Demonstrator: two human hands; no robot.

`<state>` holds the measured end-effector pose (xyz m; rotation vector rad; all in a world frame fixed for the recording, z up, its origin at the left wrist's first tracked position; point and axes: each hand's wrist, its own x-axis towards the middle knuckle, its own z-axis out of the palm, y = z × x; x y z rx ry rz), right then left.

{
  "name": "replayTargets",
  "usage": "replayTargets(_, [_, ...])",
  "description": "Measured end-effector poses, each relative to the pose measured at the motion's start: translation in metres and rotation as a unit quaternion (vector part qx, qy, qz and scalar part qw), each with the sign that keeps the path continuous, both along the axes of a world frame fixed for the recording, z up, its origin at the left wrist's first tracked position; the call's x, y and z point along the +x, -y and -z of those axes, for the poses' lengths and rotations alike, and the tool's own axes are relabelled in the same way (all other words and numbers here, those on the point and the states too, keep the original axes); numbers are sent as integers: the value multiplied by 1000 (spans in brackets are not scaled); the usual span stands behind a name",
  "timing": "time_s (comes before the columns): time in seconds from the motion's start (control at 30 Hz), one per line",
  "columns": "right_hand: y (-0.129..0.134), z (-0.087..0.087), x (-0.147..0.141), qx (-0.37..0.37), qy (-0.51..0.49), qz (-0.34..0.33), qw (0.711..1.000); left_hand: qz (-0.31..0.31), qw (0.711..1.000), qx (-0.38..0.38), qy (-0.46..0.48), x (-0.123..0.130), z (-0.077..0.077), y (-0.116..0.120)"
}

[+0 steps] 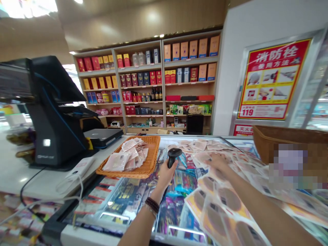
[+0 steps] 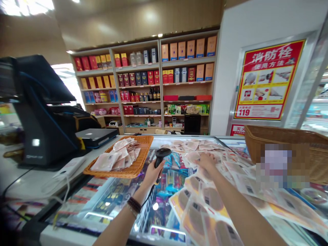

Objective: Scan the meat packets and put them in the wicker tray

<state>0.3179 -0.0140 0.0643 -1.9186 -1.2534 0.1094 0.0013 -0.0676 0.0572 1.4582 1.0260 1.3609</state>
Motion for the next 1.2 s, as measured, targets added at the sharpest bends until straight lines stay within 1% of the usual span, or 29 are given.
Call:
replayTargets(0.07, [-4,-4,-12,-17,18,-29,999,-4,1000,-5,5,-2,1,0])
replayTargets(0.17, [-12,-4,-34,-4,15,-69,997,-7,1000,-17,20,-5,3,0])
replayTargets(0.27, [-20,0,-57,10,-49,-106,993,-15,999,-13,33,-6,4,0])
replayTargets(0.33, [-23,7,-73,29,-124,-117,985,-18,999,-12,38,-6,5,0])
replayTargets(0.4, [-24,15,-87,57,-214,-122,967,-22,999,-15,44,-5,7,-1])
replayTargets(0.5, [-24,29,-102,101,-346,-135,923,-25,999,-17,41,-3,9,-1])
replayTargets(0.6, [-24,37,-103,142,-428,-138,882,-18,999,-19,33,-2,9,0])
replayTargets(0.67, [-25,38,-100,162,-462,-132,862,-12,999,-19,33,-2,8,2])
replayTargets(0.73, [-26,38,-97,169,-480,-123,852,-6,999,-20,27,-1,8,3])
replayTargets(0.8, [-27,37,-98,168,-483,-122,851,-6,1000,-22,18,0,8,4])
replayTargets(0.87, [-27,38,-103,161,-479,-135,852,-6,1000,-22,10,1,8,5])
replayTargets(0.97, [-26,40,-110,151,-468,-164,855,14,1000,-20,7,1,7,5])
replayTargets(1.07, [-24,41,-113,164,-462,-187,851,33,999,-23,7,1,7,5])
replayTargets(1.2, [-21,38,-113,184,-480,-183,838,50,999,-21,1,1,6,8])
